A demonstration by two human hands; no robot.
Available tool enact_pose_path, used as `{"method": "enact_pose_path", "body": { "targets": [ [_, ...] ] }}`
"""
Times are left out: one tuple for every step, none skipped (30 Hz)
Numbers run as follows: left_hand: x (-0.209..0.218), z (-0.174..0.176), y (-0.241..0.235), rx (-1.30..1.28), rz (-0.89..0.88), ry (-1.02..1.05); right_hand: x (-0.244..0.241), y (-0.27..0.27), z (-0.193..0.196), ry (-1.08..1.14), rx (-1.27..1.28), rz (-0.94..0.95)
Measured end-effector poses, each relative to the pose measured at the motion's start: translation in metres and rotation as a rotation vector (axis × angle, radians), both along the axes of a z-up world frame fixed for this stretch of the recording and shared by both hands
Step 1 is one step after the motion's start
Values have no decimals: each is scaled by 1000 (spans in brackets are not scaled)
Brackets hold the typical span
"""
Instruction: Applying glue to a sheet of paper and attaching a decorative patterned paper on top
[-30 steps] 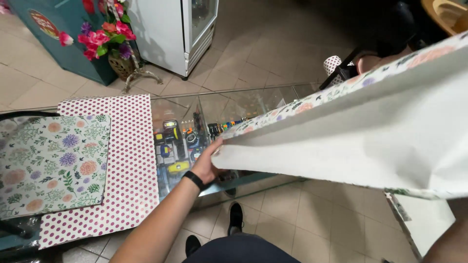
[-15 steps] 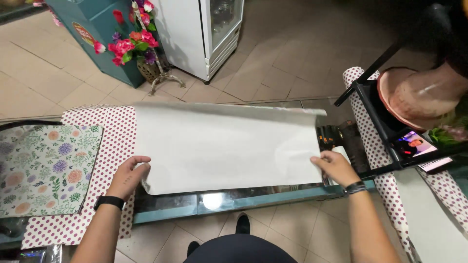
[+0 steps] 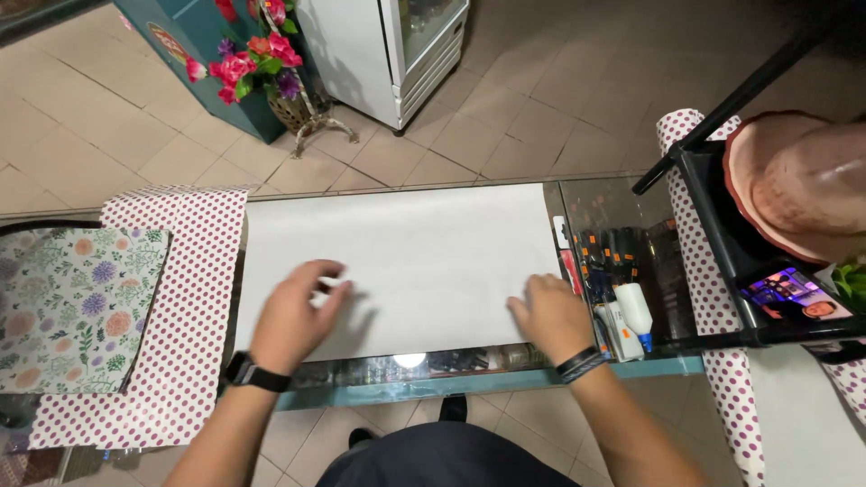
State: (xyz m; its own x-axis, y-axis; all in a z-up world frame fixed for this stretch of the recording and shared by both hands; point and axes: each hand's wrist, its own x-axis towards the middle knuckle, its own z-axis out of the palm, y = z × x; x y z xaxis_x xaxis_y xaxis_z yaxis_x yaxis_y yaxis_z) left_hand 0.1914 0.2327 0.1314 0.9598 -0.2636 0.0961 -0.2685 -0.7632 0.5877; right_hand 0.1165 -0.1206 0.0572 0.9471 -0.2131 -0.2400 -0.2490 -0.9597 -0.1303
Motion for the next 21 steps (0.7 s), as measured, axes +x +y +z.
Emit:
{"method": "enact_pose_path", "body": {
  "targets": [
    [-7, 16, -32, -132, -191, 48, 1, 18, -8, -138, 7, 204],
    [-17, 22, -66, -133, -193, 49, 2, 18, -16, -137, 6, 202],
    [-28, 29, -99, -231, -490, 14, 2, 24, -25, -140, 20, 226],
    [-38, 35, -133, -328, -790, -27, 0, 34, -34, -147, 34, 246],
    [-51, 27, -163, -329, -795, -29, -1, 39, -43, -153, 47, 267],
    [-64, 18, -192, -345, -959, -75, -3, 45, -52, -157, 60, 286],
    [-78, 9, -221, -359, -1122, -121, -4, 52, -59, -162, 74, 304],
    [-88, 3, -242, -362, -1134, -122, -6, 56, -68, -167, 86, 319],
    [-99, -3, -264, -367, -1243, -30, -7, 60, -77, -173, 98, 333],
    [-112, -10, -284, -370, -1359, 69, -9, 65, -84, -177, 111, 339],
    [-112, -9, -286, -372, -1379, 72, -12, 67, -93, -181, 123, 345],
    [-112, -7, -288, -369, -1415, 168, -12, 69, -100, -189, 132, 346],
    [-111, -5, -291, -364, -1449, 264, -13, 71, -108, -197, 141, 347],
    [-108, 0, -290, -365, -1471, 262, -12, 70, -115, -205, 147, 352],
    [-106, 4, -289, -312, -1475, 231, -11, 69, -123, -212, 154, 357],
    [-111, 6, -284, -265, -1476, 218, -22, 75, -133, -205, 170, 359],
    [-116, 16, -280, -273, -1497, 234, -33, 79, -143, -199, 187, 360],
    [-116, 28, -281, -143, -1531, 173, -36, 78, -151, -206, 195, 355],
    [-117, 41, -282, -14, -1561, 106, -41, 77, -158, -214, 203, 349],
    [-122, 42, -285, -13, -1599, 102, -43, 77, -163, -225, 209, 338],
    [-127, 42, -287, -62, -1606, 32, -45, 77, -168, -237, 215, 327]
  ]
}}
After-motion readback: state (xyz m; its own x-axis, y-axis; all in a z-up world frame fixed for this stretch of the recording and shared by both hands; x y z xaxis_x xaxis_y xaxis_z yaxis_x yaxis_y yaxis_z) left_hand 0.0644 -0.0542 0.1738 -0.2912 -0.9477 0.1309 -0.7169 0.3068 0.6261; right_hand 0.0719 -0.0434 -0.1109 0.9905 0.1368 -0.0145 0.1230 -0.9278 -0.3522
